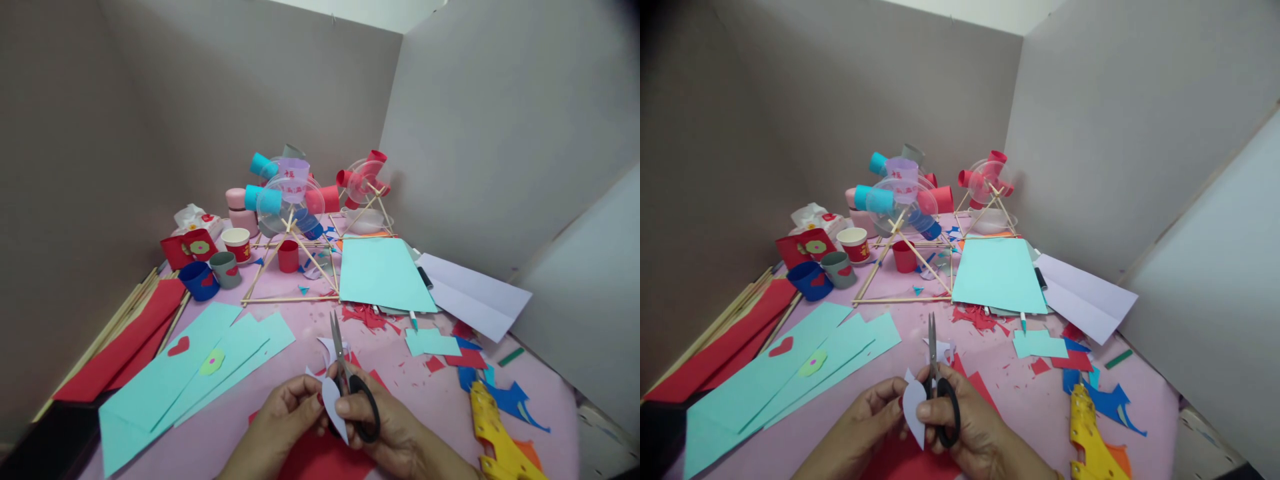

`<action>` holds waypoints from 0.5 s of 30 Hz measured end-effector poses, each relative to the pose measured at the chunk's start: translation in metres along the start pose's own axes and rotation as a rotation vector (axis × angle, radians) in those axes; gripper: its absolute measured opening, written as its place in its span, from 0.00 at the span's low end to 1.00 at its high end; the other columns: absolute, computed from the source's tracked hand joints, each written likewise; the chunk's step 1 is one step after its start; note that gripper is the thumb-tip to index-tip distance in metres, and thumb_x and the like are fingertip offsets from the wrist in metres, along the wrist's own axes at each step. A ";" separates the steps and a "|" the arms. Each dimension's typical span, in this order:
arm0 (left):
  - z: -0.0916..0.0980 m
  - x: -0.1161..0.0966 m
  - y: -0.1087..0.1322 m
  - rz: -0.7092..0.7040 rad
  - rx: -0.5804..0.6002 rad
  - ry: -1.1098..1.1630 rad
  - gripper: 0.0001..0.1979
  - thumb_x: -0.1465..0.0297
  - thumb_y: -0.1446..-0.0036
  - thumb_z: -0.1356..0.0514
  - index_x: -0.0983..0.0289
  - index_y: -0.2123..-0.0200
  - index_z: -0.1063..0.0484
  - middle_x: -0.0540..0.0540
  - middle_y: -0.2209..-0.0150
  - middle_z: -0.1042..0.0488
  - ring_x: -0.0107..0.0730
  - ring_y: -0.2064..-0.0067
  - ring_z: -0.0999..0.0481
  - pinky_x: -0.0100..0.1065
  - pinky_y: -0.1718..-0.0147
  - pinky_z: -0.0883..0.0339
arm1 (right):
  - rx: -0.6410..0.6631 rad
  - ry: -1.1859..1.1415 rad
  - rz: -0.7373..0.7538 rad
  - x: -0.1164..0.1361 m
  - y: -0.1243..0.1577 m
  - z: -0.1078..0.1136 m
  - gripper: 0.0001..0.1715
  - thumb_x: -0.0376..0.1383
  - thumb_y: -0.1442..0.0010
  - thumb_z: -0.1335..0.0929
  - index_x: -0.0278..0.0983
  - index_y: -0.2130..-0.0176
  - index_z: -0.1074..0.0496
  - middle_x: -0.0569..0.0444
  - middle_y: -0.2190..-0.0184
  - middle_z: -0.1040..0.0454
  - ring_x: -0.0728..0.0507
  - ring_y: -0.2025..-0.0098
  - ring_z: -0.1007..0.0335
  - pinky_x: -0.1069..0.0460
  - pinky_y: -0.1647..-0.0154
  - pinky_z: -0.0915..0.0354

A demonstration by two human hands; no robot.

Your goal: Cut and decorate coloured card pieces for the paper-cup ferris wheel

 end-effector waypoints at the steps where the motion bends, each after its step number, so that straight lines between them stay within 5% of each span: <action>1: 0.000 0.001 0.000 0.003 0.007 0.003 0.14 0.59 0.50 0.37 0.66 0.74 0.30 0.50 0.75 0.30 0.25 0.72 0.35 0.28 0.69 0.43 | 0.004 0.001 0.001 0.000 0.000 0.000 0.26 0.33 0.64 0.23 0.35 0.64 0.33 0.60 0.82 0.29 0.56 0.87 0.40 0.63 0.90 0.49; 15: -0.004 -0.002 0.003 0.013 0.025 -0.015 0.14 0.59 0.48 0.39 0.66 0.74 0.29 0.51 0.74 0.31 0.25 0.73 0.36 0.29 0.69 0.42 | 0.055 -0.048 0.012 0.004 0.002 -0.011 0.25 0.31 0.65 0.24 0.34 0.65 0.33 0.57 0.82 0.26 0.52 0.84 0.31 0.64 0.90 0.45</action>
Point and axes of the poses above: each hand's wrist, its own y-axis away from the middle knuckle, its own z-axis out of the back of the hand, x = y × z, the point moved 7 cm from there along -y, towards the middle knuckle
